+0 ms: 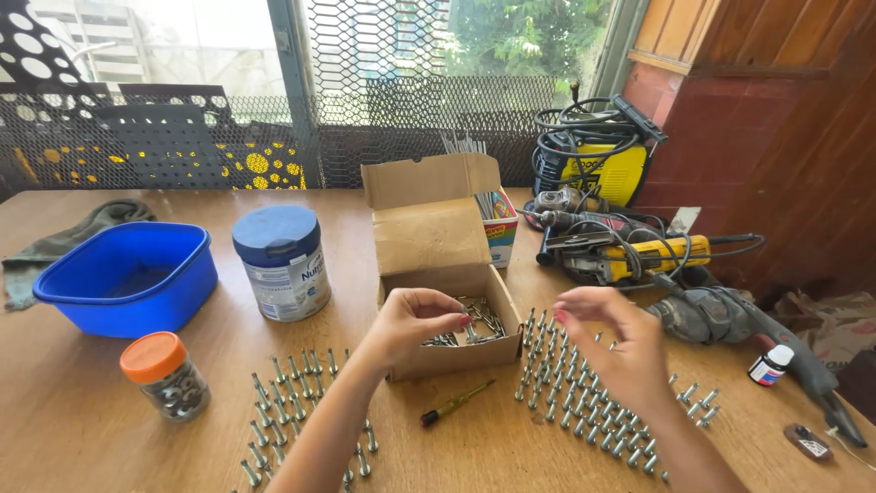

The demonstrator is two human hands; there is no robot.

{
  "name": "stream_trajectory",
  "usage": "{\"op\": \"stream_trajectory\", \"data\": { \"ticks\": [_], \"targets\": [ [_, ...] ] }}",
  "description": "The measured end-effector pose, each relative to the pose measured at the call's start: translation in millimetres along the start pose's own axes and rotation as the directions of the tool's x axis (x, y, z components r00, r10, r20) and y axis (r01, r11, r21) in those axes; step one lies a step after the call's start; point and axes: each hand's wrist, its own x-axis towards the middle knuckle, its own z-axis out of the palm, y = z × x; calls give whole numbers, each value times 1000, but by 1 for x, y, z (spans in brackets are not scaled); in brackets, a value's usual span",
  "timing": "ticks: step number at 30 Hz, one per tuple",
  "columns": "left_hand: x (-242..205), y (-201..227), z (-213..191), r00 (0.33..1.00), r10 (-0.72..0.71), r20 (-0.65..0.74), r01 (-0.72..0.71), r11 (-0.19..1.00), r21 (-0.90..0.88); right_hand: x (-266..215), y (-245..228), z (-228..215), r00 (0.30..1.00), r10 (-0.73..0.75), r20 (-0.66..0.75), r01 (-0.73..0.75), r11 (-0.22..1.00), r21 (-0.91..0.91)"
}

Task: Manually screwing nuts onto bolts at a workshop table.

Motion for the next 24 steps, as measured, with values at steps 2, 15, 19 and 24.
{"op": "stream_trajectory", "data": {
  "ticks": [2, 15, 19, 24],
  "targets": [
    [-16, 16, 8, 998, -9, -54, 11, 1000, 19, 6, -8, 19, 1000, -1, 15, 0, 999, 48],
    [-58, 39, 26, 834, 518, -189, -404, 807, 430, 12, -29, 56, 904, 320, 282, -387, 894, 227],
    [-59, 32, 29, 787, 604, -128, -421, 676, 606, 10, -28, 57, 912, 315, 263, -381, 889, 256],
    [-57, 24, 31, 625, 780, 30, -535, 400, 744, 8, -27, 59, 917, 307, 256, -372, 890, 266]
  ]
}}
